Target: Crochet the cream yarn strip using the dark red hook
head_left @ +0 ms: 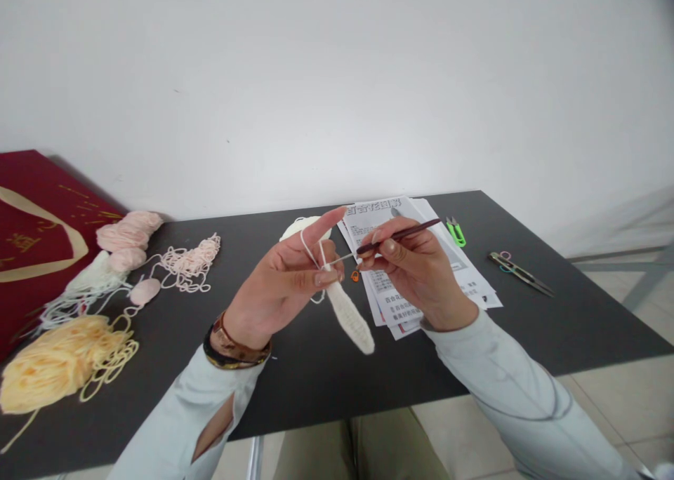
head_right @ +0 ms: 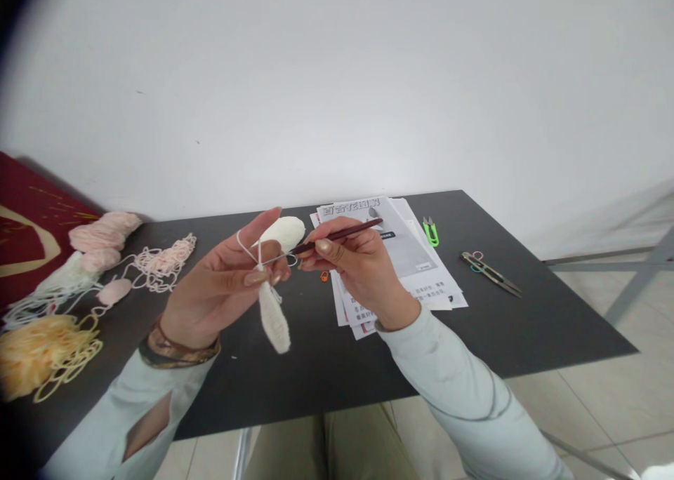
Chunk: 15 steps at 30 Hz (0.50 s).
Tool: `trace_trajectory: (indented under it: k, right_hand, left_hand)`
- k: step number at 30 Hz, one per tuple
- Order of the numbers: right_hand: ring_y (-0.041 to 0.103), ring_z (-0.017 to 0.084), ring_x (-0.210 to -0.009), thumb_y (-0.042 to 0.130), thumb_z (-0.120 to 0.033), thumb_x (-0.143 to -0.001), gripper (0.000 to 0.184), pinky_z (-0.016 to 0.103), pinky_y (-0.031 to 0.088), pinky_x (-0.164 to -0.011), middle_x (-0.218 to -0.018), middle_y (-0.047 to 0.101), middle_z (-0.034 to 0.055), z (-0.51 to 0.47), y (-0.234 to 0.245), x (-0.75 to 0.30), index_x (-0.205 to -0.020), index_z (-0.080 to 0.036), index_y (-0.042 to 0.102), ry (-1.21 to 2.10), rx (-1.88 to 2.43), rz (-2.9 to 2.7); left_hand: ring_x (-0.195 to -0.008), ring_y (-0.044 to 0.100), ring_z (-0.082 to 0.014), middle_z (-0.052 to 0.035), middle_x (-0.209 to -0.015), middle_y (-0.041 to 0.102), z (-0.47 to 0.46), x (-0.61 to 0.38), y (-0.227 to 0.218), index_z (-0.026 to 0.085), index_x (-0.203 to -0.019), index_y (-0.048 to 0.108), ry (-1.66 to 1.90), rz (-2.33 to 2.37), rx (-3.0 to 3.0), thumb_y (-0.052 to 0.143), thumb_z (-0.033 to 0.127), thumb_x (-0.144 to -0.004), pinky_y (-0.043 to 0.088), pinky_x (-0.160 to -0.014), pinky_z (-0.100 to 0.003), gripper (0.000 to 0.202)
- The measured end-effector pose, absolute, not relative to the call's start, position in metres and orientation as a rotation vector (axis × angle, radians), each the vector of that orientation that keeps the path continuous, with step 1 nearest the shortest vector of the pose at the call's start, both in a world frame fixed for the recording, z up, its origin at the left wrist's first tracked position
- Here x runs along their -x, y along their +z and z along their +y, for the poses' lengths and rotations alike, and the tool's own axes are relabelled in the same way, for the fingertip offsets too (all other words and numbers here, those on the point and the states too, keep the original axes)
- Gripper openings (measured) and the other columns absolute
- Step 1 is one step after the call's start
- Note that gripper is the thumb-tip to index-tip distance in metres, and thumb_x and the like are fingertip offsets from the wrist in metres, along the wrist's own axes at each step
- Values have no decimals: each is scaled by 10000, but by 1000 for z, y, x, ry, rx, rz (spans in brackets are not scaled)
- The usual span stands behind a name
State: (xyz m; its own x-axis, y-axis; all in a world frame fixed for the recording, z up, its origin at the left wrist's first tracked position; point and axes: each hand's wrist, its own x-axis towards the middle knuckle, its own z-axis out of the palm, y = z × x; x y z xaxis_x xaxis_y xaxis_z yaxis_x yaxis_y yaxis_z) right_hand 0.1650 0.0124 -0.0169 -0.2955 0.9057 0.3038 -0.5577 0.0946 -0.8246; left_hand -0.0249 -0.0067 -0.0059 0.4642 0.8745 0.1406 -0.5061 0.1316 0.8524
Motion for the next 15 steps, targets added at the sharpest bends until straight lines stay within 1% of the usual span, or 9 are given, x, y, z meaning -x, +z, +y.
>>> trace_trajectory:
  k: [5,9,13,15]
  right_hand:
    - [709,131,-636,855,-316,-736,231,195,614,-613,-766,734,19,13,-20,-163,-852,-188,702,1549,474,-1074]
    - [708,128,-627,848,-310,-743,223,184,612,-599,-749,734,15,14,-19,-162,-860,-183,707,1566,495,-1040]
    - [700,121,-606,854,-305,-732,225,180,609,-593,-724,730,18,15,-18,-161,-845,-177,707,1587,495,-1006]
    - [697,119,-604,866,-312,-715,246,181,610,-597,-719,728,16,15,-18,-161,-840,-175,704,1600,503,-993]
  left_hand:
    - [-736,510,-120,12,-746,519,-7,22,-6,315,-1287,621,1157,559,-1113,736,127,-766,423,-693,-240,566]
    - [-721,495,-113,3,-769,568,-8,20,-5,299,-1266,643,1284,672,-1274,758,138,-749,422,-647,-218,553]
    - [-744,510,-113,0,-792,610,-9,19,-4,307,-1217,678,1373,783,-1397,754,137,-758,444,-691,-219,496]
    - [-730,512,-111,4,-779,610,-10,20,-5,316,-1227,670,1367,782,-1378,758,142,-756,453,-685,-217,510]
